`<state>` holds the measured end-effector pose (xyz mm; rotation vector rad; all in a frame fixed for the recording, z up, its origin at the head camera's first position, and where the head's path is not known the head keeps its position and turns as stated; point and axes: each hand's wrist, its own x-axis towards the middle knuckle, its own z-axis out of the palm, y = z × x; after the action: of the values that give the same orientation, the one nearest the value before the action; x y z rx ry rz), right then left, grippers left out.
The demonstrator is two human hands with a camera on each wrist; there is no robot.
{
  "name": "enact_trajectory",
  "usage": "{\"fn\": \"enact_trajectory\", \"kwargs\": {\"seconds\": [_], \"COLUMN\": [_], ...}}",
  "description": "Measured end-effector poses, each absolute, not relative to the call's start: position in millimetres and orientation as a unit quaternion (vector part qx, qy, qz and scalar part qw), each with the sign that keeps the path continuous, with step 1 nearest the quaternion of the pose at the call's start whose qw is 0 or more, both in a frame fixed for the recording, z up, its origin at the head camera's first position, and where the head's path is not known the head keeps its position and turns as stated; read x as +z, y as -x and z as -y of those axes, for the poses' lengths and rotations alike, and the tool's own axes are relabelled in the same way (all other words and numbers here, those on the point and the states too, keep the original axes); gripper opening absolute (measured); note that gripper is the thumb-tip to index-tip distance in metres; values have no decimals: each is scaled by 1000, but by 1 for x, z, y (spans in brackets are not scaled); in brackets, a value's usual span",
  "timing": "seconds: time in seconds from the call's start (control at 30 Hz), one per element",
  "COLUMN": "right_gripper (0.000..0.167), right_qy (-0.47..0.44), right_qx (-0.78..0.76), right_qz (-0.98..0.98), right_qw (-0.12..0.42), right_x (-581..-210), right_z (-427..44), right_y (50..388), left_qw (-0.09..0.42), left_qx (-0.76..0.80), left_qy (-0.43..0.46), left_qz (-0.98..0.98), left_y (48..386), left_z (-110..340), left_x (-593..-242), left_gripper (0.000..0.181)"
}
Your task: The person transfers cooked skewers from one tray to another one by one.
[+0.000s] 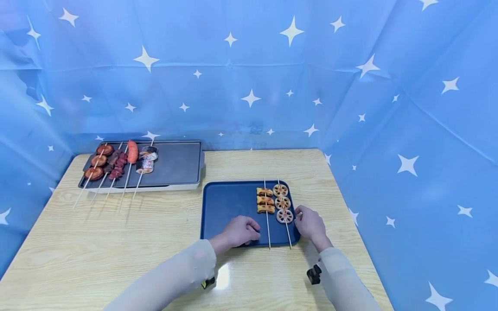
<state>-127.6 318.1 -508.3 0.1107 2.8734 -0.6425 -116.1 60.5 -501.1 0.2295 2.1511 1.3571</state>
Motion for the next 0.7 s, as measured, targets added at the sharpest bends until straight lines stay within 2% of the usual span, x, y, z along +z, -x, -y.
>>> {"fn": "enact_trajectory", "kwargs": {"seconds": [0.33,0.5,0.7], "right_gripper": [20,20,20], "right_qy": [-36,-34,-35], "right_qx": [-220,-218,-218], "right_qz": [-970,-970,-970], "right_qw": [98,98,101], "right_x": [-507,-507,-506], "right_z": [-320,-320,-318], "right_y": [128,128,128], "left_qw": [276,243,199], "left_qx": [528,515,501], "left_qy": [-123,-133,-98], "left_qz": [-794,-811,-837], "left_y": [129,138,149], "left_z": [-18,9,43], "left_x": [-469,-450,-433], "left_gripper": [26,21,19]}}
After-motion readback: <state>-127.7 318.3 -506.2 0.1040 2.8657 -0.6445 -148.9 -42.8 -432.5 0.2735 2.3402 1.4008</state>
